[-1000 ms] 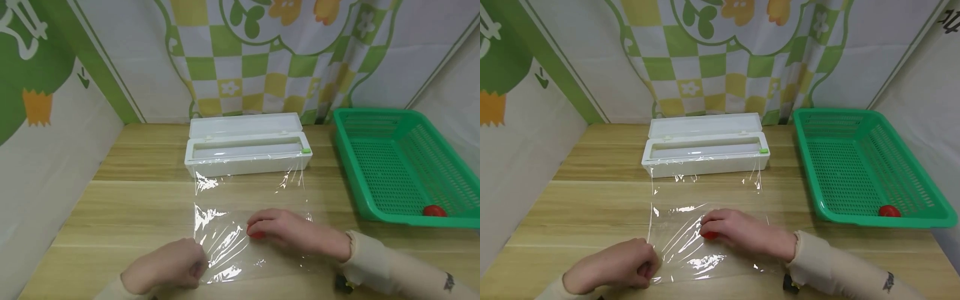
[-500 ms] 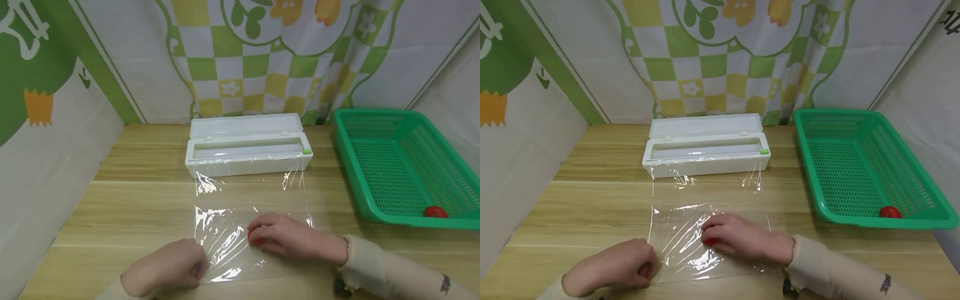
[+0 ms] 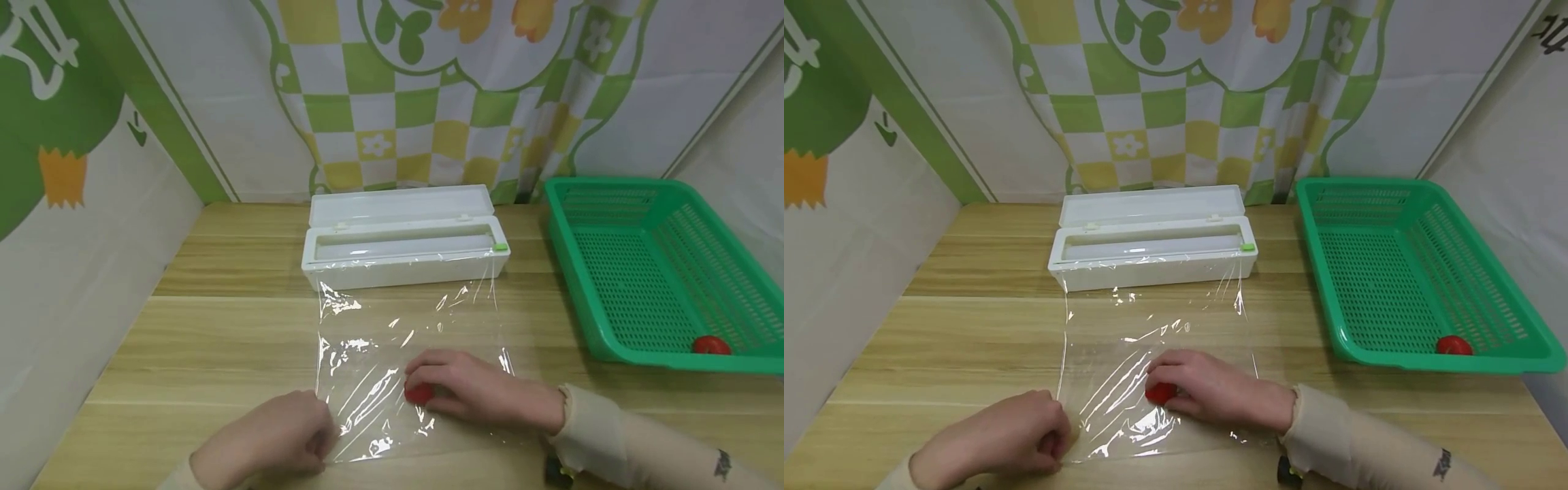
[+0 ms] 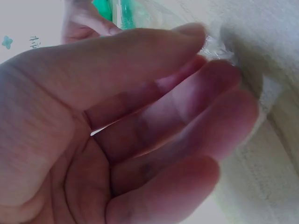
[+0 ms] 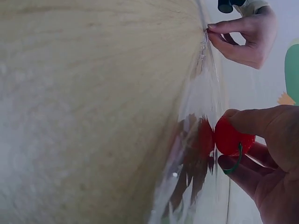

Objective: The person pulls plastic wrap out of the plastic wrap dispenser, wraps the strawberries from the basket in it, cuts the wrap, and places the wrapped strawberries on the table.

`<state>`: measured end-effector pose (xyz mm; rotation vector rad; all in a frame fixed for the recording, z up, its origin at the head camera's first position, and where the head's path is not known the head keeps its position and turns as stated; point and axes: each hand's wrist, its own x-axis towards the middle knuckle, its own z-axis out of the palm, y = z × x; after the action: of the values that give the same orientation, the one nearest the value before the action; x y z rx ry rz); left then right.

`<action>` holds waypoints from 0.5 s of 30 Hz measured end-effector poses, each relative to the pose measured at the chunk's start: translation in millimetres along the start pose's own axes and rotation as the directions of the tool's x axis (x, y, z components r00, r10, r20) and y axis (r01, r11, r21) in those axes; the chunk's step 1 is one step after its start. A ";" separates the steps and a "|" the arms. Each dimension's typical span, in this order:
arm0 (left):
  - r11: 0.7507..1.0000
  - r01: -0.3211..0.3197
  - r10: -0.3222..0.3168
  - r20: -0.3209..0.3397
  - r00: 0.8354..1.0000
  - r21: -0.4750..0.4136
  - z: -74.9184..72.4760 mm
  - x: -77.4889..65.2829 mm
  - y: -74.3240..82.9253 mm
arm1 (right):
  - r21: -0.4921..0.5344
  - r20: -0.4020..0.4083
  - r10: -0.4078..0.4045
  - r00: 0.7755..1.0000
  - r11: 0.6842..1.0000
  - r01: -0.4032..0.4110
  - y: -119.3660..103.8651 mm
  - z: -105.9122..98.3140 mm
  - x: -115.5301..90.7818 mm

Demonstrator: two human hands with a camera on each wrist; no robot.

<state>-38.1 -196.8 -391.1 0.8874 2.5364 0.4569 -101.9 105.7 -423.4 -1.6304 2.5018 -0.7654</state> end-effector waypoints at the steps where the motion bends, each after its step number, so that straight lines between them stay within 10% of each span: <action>1: 1.000 -0.005 0.005 -0.006 1.000 0.007 -0.1 0.0 0.4 | 0.004 0.006 0.013 1.000 1.000 -0.013 -0.2 -0.1 0.0; 15: 0.996 -0.055 0.058 -0.044 0.997 0.071 6.1 7.4 5.0 | 0.015 0.023 0.061 0.998 0.998 -0.061 0.2 -0.3 -2.1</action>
<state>-37.9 -187.2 -396.3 0.9875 2.5883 0.4134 -101.2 107.7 -423.6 -1.5414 2.5108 -0.7542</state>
